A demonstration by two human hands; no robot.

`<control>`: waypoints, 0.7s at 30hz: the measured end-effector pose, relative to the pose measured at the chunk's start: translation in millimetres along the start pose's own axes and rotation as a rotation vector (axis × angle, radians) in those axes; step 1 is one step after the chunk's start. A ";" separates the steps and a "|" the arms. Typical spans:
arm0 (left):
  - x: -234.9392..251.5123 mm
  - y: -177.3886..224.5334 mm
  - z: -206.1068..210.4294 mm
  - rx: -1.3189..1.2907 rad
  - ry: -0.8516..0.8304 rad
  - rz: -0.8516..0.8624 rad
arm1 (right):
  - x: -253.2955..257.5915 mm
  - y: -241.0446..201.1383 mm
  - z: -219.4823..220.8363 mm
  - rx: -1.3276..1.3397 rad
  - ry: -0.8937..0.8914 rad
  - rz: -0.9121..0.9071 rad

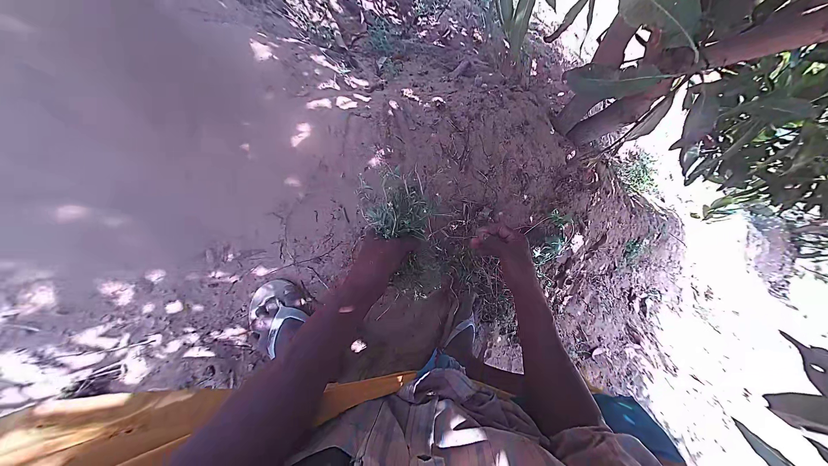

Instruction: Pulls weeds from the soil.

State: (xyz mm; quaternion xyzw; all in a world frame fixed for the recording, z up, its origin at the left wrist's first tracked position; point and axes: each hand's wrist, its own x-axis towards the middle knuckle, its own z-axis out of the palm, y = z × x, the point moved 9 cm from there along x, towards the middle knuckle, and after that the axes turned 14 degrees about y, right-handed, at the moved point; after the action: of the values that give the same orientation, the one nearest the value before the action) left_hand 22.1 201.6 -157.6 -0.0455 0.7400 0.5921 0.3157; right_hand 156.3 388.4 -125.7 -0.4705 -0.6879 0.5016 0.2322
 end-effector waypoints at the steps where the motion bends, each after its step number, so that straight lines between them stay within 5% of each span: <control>1: -2.9 4.6 3.0 0.050 -0.032 0.049 | -3.8 -2.6 4.2 -0.014 -0.039 0.004; 7: -16.0 8.7 19.5 0.133 -0.274 0.257 | -27.9 -8.5 34.9 0.032 -0.184 -0.049; 11: -1.4 5.7 0.6 0.041 -0.075 0.133 | -26.2 1.6 47.1 0.229 -0.238 -0.005; 14: 20.1 1.2 -19.7 -0.135 0.067 0.140 | -9.2 27.9 44.5 -0.235 -0.163 -0.137; 17: 26.0 -0.6 -26.6 -0.192 0.136 0.103 | -4.7 72.6 64.9 -0.793 -0.269 -0.272; 21: 26.6 -3.9 -28.1 -0.205 0.154 0.080 | -22.0 105.5 72.9 -1.068 -0.351 -0.269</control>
State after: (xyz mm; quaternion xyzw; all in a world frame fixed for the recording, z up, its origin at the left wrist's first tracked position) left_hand -9.0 183.2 -172.0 -0.0934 0.6991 0.6714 0.2277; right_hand 152.2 340.4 -246.5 -0.3408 -0.9276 0.1213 -0.0935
